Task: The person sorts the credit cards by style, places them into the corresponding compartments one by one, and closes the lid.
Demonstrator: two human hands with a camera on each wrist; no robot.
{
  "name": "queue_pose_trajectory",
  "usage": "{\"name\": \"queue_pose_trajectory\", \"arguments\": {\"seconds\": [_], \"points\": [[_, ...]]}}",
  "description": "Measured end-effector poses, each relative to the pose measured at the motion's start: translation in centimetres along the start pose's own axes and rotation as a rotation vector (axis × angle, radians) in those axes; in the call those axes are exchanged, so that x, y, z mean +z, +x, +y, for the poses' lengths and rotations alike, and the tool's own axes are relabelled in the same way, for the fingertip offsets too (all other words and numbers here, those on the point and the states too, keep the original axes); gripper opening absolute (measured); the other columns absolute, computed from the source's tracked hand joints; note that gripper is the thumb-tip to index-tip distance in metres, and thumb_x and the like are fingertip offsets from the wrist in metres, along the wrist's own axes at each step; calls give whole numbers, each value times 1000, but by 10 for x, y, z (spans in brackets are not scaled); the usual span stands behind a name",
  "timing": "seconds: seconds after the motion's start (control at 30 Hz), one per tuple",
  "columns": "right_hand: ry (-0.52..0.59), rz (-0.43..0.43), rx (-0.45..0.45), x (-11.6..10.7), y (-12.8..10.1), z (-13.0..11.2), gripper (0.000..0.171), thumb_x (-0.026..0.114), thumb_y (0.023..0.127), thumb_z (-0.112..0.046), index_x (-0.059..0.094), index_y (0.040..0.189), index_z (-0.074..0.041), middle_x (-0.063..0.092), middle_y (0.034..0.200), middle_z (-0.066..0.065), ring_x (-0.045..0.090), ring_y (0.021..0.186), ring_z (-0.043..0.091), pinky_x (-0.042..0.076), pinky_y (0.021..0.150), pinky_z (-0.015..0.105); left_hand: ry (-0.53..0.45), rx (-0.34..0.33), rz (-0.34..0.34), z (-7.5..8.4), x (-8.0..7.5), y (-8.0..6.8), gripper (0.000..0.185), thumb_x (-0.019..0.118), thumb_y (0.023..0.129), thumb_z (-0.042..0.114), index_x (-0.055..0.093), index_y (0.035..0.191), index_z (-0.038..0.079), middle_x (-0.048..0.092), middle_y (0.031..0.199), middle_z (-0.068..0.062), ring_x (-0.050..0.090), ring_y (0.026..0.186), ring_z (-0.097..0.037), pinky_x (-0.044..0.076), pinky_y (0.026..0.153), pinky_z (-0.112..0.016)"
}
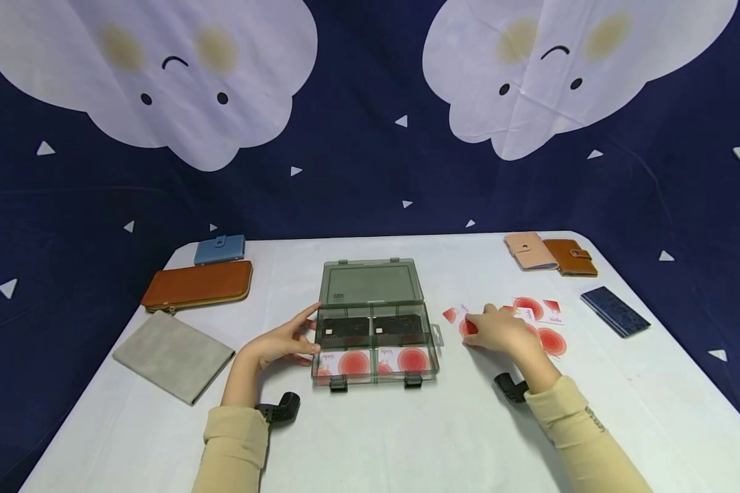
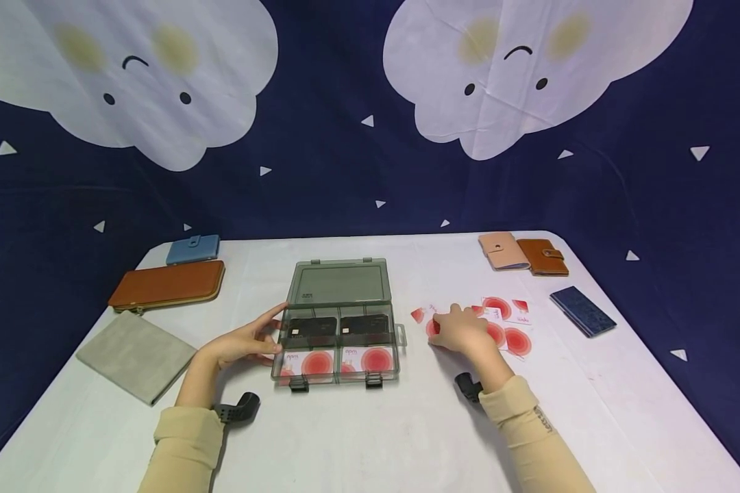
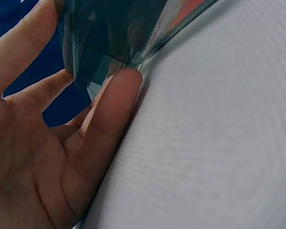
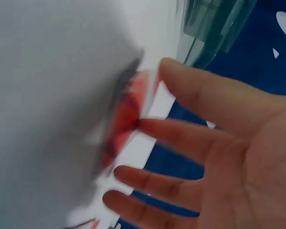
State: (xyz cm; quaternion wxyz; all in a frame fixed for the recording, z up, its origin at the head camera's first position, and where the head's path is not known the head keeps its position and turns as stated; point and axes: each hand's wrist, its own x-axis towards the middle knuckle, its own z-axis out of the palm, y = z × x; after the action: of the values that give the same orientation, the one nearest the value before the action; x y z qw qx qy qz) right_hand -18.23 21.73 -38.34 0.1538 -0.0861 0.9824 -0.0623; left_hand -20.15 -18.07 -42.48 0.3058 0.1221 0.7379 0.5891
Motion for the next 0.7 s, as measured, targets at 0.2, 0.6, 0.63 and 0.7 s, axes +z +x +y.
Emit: {"name": "queue_pose_trajectory", "arguments": {"seconds": [0.2,0.6,0.63,0.7], "points": [[117,65,-30,5,12,-1,53,75,74,-22,53,115,4,53,99,25,53,91,41,46,70,51,-3,-1,0,0,1,-1,93,69,83,8,6,150,20,24,129,-20,50,74,-15,54,75,-40],[278,-12,13,-2,26,10,54,76,69,-18,50,104,13,48,101,29,48,86,34,45,76,47,-11,15,-15,-1,-1,0,95,69,83,10,4,150,21,23,129,-19,51,75,-14,54,75,-40],[277,-2,11,-3,26,10,51,74,70,-16,50,104,14,46,101,30,47,85,34,45,75,47,-10,15,-15,-1,-1,0,94,69,83,10,4,150,21,23,129,-19,51,75,-14,54,75,-40],[290,29,3,-4,27,10,41,65,74,-7,49,104,15,47,101,32,47,84,34,45,74,46,-8,13,-13,-1,-2,0,94,69,83,10,5,150,22,24,129,-19,51,75,-15,54,75,-40]]}}
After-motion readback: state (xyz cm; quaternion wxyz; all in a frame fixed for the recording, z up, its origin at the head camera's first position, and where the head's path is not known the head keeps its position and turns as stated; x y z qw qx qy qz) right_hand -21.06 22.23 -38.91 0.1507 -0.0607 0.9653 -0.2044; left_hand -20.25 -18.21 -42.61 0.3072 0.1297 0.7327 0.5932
